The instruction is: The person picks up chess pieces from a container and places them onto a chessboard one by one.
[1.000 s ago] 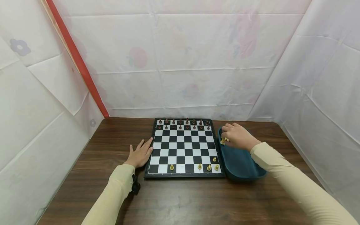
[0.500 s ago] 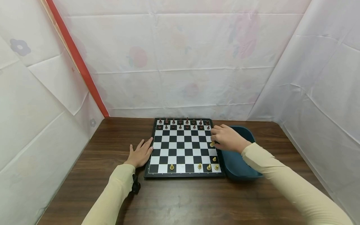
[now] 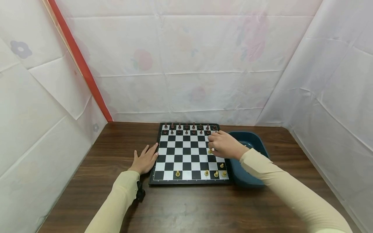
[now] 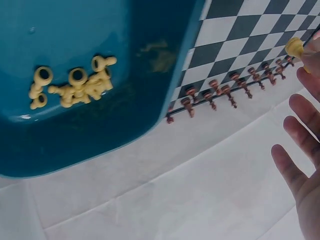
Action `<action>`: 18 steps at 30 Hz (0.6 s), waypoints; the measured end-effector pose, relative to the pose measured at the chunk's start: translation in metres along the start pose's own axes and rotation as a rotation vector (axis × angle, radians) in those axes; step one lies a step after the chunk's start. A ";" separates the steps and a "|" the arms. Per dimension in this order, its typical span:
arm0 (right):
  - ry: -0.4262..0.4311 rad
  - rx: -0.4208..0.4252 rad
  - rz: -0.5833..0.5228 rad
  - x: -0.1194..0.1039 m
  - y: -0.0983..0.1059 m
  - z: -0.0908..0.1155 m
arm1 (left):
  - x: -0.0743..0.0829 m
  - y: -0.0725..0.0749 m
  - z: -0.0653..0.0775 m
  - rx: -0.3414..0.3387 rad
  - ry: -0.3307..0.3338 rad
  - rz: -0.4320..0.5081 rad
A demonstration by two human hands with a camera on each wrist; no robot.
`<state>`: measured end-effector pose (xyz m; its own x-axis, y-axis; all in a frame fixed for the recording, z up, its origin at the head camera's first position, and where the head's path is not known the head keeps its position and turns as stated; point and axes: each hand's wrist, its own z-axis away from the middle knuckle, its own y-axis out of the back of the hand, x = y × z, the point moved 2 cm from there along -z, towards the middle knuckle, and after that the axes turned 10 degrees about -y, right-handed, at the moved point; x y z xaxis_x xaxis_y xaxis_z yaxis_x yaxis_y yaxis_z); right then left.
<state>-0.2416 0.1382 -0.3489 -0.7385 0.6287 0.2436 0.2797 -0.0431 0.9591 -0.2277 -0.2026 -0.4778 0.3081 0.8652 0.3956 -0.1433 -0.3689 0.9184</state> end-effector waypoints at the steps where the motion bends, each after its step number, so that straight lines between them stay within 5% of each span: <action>1: 0.005 -0.002 -0.001 -0.002 0.000 -0.002 | 0.000 0.000 0.000 0.000 0.001 0.000; 18: 0.091 0.039 0.006 -0.026 -0.006 -0.024 | 0.002 -0.001 0.001 0.013 -0.011 0.010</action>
<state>-0.2387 0.1030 -0.3579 -0.7889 0.5553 0.2633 0.3070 -0.0150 0.9516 -0.2265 -0.2012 -0.4781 0.3168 0.8579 0.4046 -0.1342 -0.3817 0.9145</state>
